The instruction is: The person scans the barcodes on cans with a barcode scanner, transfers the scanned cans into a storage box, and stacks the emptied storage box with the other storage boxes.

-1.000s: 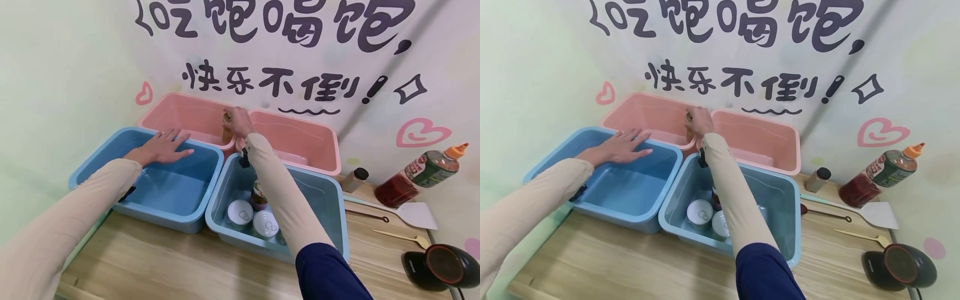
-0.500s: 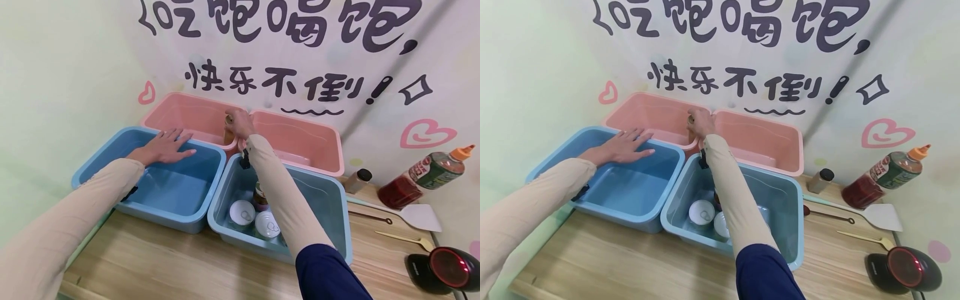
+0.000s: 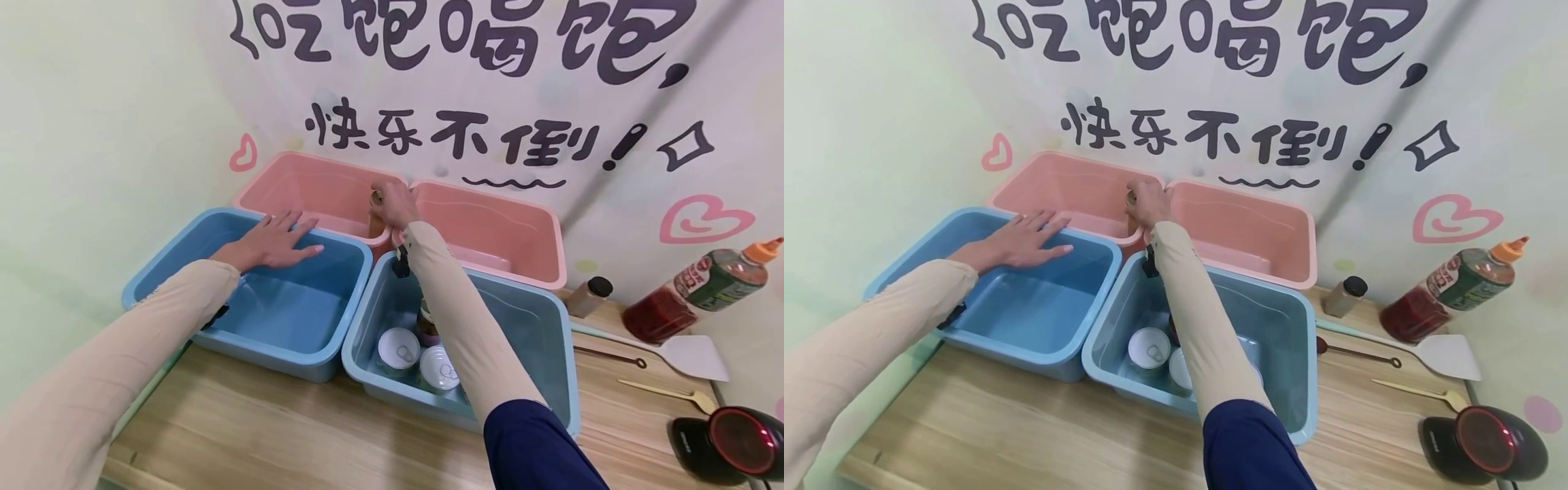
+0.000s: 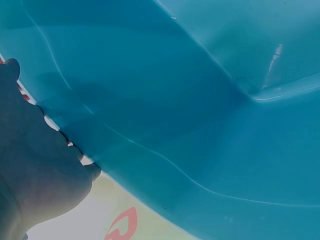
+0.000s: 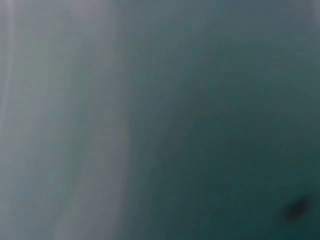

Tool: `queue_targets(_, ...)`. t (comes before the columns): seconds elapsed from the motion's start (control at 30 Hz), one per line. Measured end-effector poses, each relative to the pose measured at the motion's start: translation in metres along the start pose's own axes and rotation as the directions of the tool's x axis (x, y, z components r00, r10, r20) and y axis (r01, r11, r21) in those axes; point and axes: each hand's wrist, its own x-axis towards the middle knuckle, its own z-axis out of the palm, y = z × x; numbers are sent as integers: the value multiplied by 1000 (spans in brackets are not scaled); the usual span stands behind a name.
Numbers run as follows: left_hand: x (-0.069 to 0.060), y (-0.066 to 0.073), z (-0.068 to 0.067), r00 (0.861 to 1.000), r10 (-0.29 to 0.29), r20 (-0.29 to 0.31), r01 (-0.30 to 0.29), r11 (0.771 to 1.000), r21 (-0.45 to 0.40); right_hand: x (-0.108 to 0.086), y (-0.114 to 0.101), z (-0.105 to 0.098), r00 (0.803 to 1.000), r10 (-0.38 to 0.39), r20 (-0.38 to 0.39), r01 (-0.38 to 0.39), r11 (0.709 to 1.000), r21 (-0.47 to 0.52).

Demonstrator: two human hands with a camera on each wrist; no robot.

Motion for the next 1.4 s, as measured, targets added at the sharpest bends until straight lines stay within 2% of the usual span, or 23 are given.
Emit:
queue_targets(1.0,1,-3,0,1000,-1,2,1,1000,7,5,-5,4,1000,15,14,-14,999,-46)
queue_targets(1.3,1,-1,0,1000,5,3,-5,1000,9,3,-7,2,997,57,55,-50,992,-115)
queue_targets(1.4,1,-1,0,1000,3,1,-3,1000,8,3,-7,3,997,62,54,-56,994,-95)
